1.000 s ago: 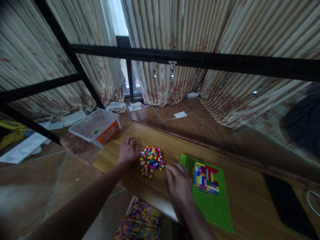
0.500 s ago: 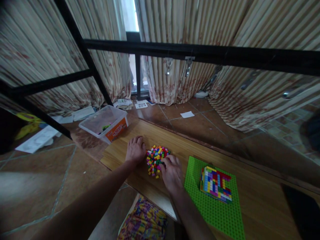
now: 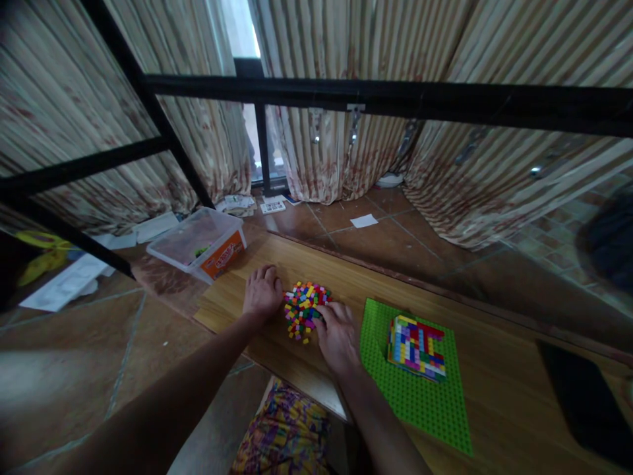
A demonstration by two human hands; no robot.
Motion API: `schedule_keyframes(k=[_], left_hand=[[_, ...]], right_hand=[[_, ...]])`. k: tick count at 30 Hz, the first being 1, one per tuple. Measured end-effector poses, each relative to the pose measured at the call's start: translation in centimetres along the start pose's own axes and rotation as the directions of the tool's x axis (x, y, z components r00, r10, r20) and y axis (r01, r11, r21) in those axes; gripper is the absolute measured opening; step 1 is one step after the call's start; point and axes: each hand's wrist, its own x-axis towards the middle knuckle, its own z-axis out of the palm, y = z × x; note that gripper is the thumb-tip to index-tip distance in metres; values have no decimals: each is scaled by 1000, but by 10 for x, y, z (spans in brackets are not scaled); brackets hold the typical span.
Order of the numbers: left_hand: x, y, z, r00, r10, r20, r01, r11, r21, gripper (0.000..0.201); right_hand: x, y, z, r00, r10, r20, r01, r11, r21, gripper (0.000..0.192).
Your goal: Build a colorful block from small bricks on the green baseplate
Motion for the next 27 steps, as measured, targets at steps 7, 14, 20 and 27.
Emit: schedule_keyframes(k=[7,14,20,27], left_hand=[[-1,1,-1,1000,3,-3,-3,1000,-8,36],[0,0,0,1000,7,-1,-7,1000,3,37],[0,0,0,1000,14,-17,-14,1000,8,35],[3,-2,1,999,34,-38,-33,999,36,34]], right_hand=[[3,0,2,999,31,-10,-31,999,15,21],[-30,-3,-26,953,303,-12,-292,928,230,27],[-63,-14,-36,747,641,174,-575,493,652,37],[-80,-27,-57,595,600,535,-525,-214,824,37]])
